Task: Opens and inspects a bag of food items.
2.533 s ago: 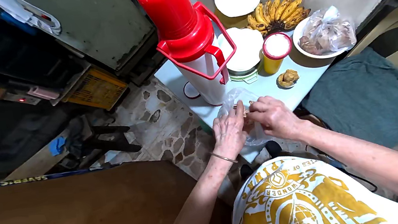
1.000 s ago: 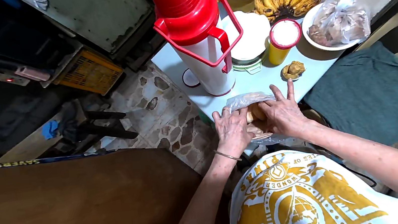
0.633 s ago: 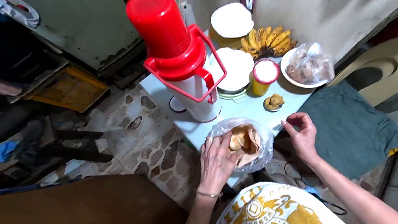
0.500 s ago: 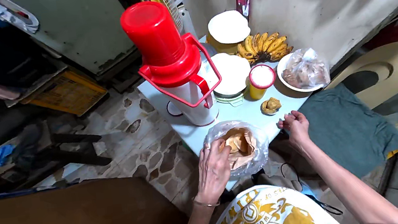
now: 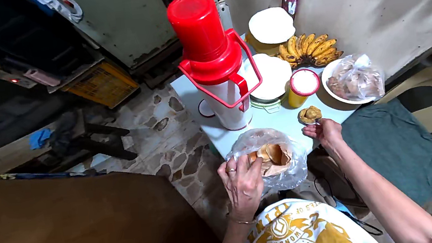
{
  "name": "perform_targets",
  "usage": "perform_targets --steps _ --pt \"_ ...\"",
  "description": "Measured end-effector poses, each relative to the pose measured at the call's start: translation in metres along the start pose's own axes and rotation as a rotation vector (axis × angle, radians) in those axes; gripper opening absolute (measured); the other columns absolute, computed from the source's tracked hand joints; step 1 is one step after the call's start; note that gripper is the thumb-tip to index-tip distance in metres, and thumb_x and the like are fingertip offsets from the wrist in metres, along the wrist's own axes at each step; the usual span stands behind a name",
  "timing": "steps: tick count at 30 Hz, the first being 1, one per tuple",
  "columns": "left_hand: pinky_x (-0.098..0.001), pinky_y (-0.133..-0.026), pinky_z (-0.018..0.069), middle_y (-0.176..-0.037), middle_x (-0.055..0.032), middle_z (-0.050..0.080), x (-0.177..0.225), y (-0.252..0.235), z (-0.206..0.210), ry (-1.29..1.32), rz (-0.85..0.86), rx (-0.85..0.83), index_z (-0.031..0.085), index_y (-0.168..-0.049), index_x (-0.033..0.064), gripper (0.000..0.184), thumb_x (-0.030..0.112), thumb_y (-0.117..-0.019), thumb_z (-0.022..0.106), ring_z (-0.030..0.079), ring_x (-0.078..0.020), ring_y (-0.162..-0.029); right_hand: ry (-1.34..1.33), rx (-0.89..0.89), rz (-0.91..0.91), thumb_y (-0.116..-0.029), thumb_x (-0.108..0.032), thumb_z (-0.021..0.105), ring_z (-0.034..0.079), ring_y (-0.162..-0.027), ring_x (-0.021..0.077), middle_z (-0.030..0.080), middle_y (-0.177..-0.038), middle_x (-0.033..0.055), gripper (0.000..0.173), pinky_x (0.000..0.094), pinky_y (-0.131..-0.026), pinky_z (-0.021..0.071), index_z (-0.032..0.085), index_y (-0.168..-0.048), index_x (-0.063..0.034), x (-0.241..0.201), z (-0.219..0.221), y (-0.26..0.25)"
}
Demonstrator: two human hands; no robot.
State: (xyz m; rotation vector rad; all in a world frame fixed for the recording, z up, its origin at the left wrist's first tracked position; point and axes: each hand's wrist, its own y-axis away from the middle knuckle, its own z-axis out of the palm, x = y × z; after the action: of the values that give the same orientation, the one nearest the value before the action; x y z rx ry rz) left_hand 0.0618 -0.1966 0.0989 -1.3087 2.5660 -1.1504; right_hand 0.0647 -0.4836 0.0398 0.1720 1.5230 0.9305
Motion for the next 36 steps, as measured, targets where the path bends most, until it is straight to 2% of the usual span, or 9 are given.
perform_targets --steps 6,9,12,14,18,20,23,31,36 --pt "-0.0470 -0.101 0.0278 -0.120 -0.0054 0.067 0.001 0.001 -0.007 0.002 0.028 0.126 0.077 -0.088 0.0267 0.015 0.015 -0.0899 0.068 0.054 -0.0256 -0.114 0.092 -0.039 -0.094 -0.1045 -0.001 0.038 0.072 -0.061 0.0237 0.067 -0.075 0.0129 0.020 0.0392 -0.060 0.0640 0.045 -0.123 0.0023 0.005 0.000 -0.006" --pt "-0.0534 -0.114 0.0197 -0.137 -0.0056 0.059 0.004 -0.009 -0.016 0.018 0.000 0.161 0.074 -0.090 0.0297 0.011 0.019 -0.0905 0.071 0.041 -0.0291 -0.138 0.092 -0.004 -0.086 -0.1047 -0.002 0.041 0.072 -0.058 0.0242 0.067 -0.074 0.0138 0.019 0.0394 -0.057 0.0638 0.046 -0.122 0.0022 0.004 0.002 -0.010" --pt "-0.0752 -0.117 0.0027 -0.161 -0.0171 0.040 0.003 -0.018 -0.015 0.103 -0.129 -0.147 0.082 -0.087 0.0236 0.008 0.023 -0.0872 0.073 0.016 -0.0484 -0.154 0.118 -0.001 -0.065 -0.1022 0.000 0.042 0.072 -0.060 0.0246 0.068 -0.076 0.0149 0.021 0.0391 -0.057 0.0638 0.046 -0.123 0.0029 0.000 0.005 -0.012" --pt "-0.0794 -0.114 0.0018 -0.169 -0.0180 0.021 0.001 -0.024 -0.014 0.091 -0.281 -0.429 0.083 -0.093 0.0205 0.011 0.027 -0.0901 0.074 0.005 -0.0518 -0.154 0.156 -0.007 -0.073 -0.1002 0.001 0.044 0.072 -0.060 0.0233 0.068 -0.077 0.0143 0.021 0.0383 -0.057 0.0638 0.048 -0.120 0.0039 0.002 0.007 -0.012" --pt "-0.0677 -0.113 0.0247 -0.162 -0.0189 0.037 0.010 -0.034 -0.009 0.028 -0.492 -0.678 0.081 -0.100 0.0128 0.023 0.033 -0.0946 0.073 0.028 -0.0464 -0.150 0.163 0.012 -0.119 -0.0999 0.003 0.044 0.072 -0.058 0.0236 0.068 -0.077 0.0146 0.019 0.0388 -0.056 0.0638 0.051 -0.118 0.0064 0.003 0.002 -0.015" --pt "-0.0627 -0.105 0.0394 -0.157 -0.0210 0.043 0.011 -0.032 -0.007 0.037 -0.532 -0.680 0.076 -0.117 0.0103 0.031 0.025 -0.0895 0.078 0.042 -0.0447 -0.142 0.177 -0.003 -0.128 -0.1013 0.002 0.045 0.072 -0.057 0.0232 0.068 -0.075 0.0136 0.016 0.0386 -0.055 0.0638 0.051 -0.116 0.0059 0.002 0.000 -0.011" --pt "-0.0589 -0.099 0.0482 -0.156 -0.0211 0.044 0.011 -0.029 -0.010 0.084 -0.570 -0.743 0.065 -0.138 0.0135 0.053 0.019 -0.0872 0.079 0.049 -0.0437 -0.135 0.232 -0.019 -0.169 -0.1003 0.001 0.048 0.071 -0.056 0.0214 0.068 -0.072 0.0109 0.011 0.0372 -0.055 0.0637 0.053 -0.109 0.0050 -0.008 -0.013 0.003" --pt "-0.0592 -0.099 0.0495 -0.151 -0.0233 0.048 0.017 -0.023 -0.014 0.258 -0.540 -0.699 0.061 -0.141 0.0074 0.059 0.000 -0.0840 0.072 0.050 -0.0450 -0.134 0.413 -0.276 -0.286 -0.0977 0.007 0.053 0.070 -0.053 0.0157 0.069 -0.068 0.0056 0.009 0.0320 -0.052 0.0625 0.059 -0.099 -0.0006 -0.073 -0.015 0.111" --pt "-0.0581 -0.107 0.0454 -0.152 -0.0266 0.045 0.018 -0.024 -0.018 0.327 -0.556 -0.701 0.054 -0.146 0.0034 0.064 0.003 -0.0855 0.074 0.046 -0.0450 -0.137 0.637 -0.513 -0.531 -0.0914 0.006 0.059 0.071 -0.058 0.0192 0.070 -0.075 0.0107 0.014 0.0370 -0.055 0.0637 0.062 -0.105 0.0043 -0.039 0.014 0.155"
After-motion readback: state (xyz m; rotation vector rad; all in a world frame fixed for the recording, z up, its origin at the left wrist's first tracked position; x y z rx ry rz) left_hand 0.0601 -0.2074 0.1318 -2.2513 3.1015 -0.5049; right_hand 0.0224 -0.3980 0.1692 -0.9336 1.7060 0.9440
